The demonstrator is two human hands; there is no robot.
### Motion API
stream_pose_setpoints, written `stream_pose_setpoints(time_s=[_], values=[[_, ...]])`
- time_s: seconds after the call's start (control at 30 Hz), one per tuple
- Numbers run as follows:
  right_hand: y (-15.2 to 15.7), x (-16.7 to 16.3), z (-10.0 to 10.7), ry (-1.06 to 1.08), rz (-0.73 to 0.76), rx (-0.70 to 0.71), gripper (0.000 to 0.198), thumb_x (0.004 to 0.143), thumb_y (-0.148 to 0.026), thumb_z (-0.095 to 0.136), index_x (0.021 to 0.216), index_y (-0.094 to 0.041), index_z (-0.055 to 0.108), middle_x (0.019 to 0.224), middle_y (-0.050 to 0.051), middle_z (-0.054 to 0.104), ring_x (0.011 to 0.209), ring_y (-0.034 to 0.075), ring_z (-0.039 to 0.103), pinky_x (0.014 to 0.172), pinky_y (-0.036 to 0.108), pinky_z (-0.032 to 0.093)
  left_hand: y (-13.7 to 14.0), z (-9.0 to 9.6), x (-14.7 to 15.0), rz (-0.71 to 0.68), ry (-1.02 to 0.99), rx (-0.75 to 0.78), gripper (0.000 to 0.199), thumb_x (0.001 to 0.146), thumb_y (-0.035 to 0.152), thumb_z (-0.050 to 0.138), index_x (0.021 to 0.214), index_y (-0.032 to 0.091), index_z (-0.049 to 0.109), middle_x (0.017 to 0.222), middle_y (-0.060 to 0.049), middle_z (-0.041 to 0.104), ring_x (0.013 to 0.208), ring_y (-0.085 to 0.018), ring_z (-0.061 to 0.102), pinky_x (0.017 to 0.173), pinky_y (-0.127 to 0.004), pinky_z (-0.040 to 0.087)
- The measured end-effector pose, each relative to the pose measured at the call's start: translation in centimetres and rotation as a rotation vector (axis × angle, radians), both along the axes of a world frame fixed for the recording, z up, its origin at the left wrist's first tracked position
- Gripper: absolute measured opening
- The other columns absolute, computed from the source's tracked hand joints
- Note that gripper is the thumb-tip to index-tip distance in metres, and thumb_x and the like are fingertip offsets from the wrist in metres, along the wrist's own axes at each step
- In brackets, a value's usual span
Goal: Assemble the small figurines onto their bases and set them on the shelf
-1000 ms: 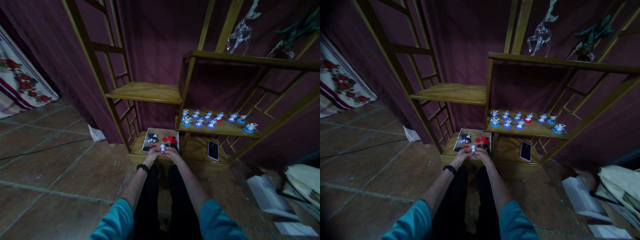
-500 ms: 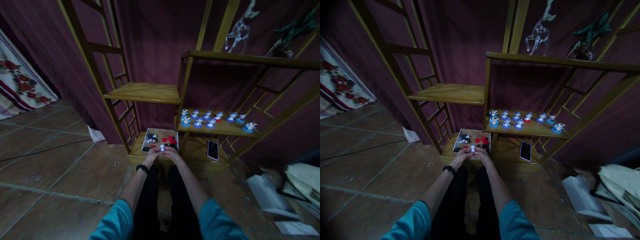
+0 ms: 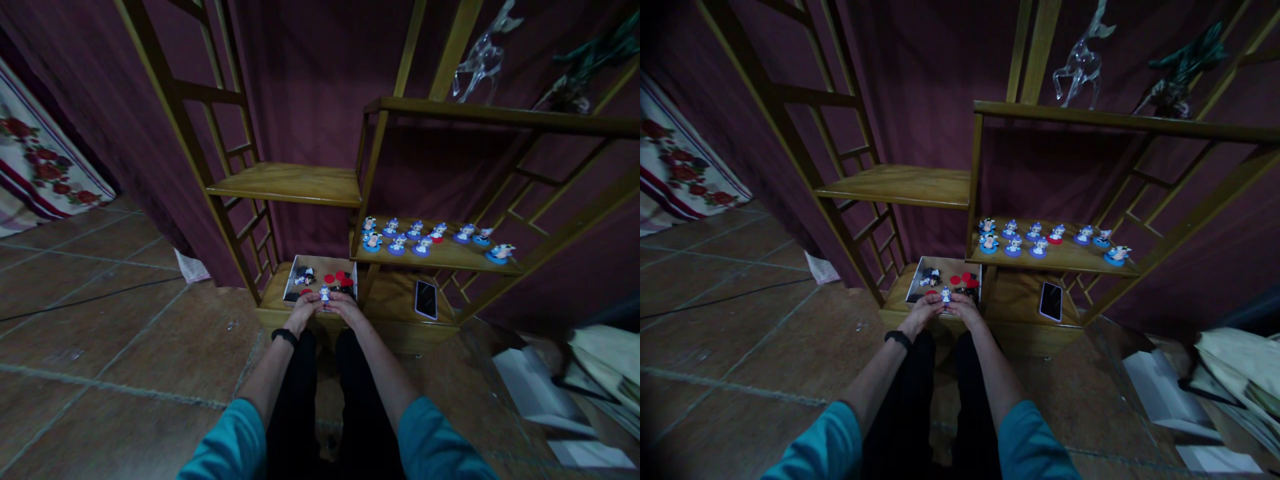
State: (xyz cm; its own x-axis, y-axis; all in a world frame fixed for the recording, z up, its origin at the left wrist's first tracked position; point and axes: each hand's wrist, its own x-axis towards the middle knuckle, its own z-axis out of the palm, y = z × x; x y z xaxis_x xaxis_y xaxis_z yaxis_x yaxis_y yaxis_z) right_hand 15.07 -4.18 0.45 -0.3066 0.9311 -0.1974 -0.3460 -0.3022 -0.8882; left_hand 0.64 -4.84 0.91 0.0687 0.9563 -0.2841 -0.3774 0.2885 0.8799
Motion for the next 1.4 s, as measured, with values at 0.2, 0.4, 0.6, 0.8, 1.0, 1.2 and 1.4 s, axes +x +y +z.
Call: stream_pose_setpoints(time_s=[0.2, 0.4, 0.6, 0.8, 1.0, 1.2, 1.4], values=[[0.2, 0.0, -0.4, 0.003, -0.002, 0.012, 0.033, 0.054, -0.018, 0.074, 0.085, -0.015, 0.064, 0.089, 0.007, 0.069, 0.088, 0.021, 0.065, 0.089, 0.038, 0.047, 0.1, -0.1, -0.1, 0.01, -0.006, 0.002, 0.024, 0.057, 0.001, 0.073, 0.077, 0.011, 0.062, 0.069, -0.003, 0.063, 0.06, -0.01, 0.06, 0.061, -0.02, 0.049], [0.2, -0.1, -0.5, -0.004, -0.058, -0.005, 0.028, 0.055, -0.021, 0.074, 0.08, -0.016, 0.064, 0.087, 0.006, 0.069, 0.083, 0.02, 0.065, 0.084, 0.038, 0.049, 0.1, -0.3, -0.1, 0.025, 0.005, 0.003, 0.023, 0.057, 0.004, 0.074, 0.075, 0.011, 0.062, 0.067, -0.002, 0.063, 0.061, -0.01, 0.06, 0.061, -0.021, 0.049], [0.1, -0.1, -0.4, -0.008, -0.119, -0.014, 0.031, 0.05, -0.025, 0.077, 0.076, -0.016, 0.062, 0.078, 0.003, 0.067, 0.076, 0.018, 0.065, 0.077, 0.036, 0.051, 0.2, -0.6, -0.1, 0.009, 0.019, 0.025, 0.026, 0.054, 0.009, 0.077, 0.075, 0.011, 0.062, 0.067, -0.002, 0.063, 0.059, -0.01, 0.06, 0.06, -0.02, 0.048], [0.5, -0.1, -0.8, -0.052, -0.139, -0.015, 0.034, 0.047, -0.023, 0.079, 0.075, -0.017, 0.06, 0.074, 0.001, 0.066, 0.07, 0.017, 0.065, 0.071, 0.036, 0.052, 0.5, -1.0, 0.0, 0.034, 0.03, 0.035, 0.027, 0.054, 0.01, 0.077, 0.077, 0.011, 0.062, 0.066, -0.001, 0.062, 0.056, -0.009, 0.058, 0.056, -0.019, 0.047], [0.9, -0.1, -1.2, -0.112, -0.119, -0.005, 0.039, 0.049, -0.024, 0.076, 0.085, -0.02, 0.062, 0.081, 0.001, 0.066, 0.07, 0.015, 0.064, 0.07, 0.032, 0.052, 0.7, -1.1, 0.1, 0.101, -0.024, 0.028, 0.034, 0.051, 0.01, 0.08, 0.08, 0.012, 0.061, 0.069, -0.002, 0.064, 0.06, -0.009, 0.06, 0.059, -0.02, 0.047], [0.9, -0.2, -1.2, -0.144, -0.124, -0.01, 0.036, 0.05, -0.027, 0.075, 0.082, -0.019, 0.061, 0.075, -0.001, 0.065, 0.065, 0.014, 0.061, 0.066, 0.029, 0.052, 0.6, -0.9, 0.0, 0.041, -0.071, 0.051, 0.036, 0.051, 0.011, 0.08, 0.084, 0.01, 0.064, 0.073, -0.005, 0.066, 0.062, -0.01, 0.061, 0.062, -0.02, 0.047], [0.7, -0.3, -1.1, -0.159, -0.169, -0.032, 0.042, 0.047, -0.028, 0.075, 0.085, -0.019, 0.06, 0.075, -0.002, 0.065, 0.068, 0.015, 0.063, 0.07, 0.032, 0.053, 0.2, -0.4, 0.0, -0.021, -0.049, 0.072, 0.041, 0.051, 0.011, 0.08, 0.089, 0.011, 0.065, 0.076, -0.005, 0.067, 0.061, -0.01, 0.061, 0.061, -0.02, 0.047]])
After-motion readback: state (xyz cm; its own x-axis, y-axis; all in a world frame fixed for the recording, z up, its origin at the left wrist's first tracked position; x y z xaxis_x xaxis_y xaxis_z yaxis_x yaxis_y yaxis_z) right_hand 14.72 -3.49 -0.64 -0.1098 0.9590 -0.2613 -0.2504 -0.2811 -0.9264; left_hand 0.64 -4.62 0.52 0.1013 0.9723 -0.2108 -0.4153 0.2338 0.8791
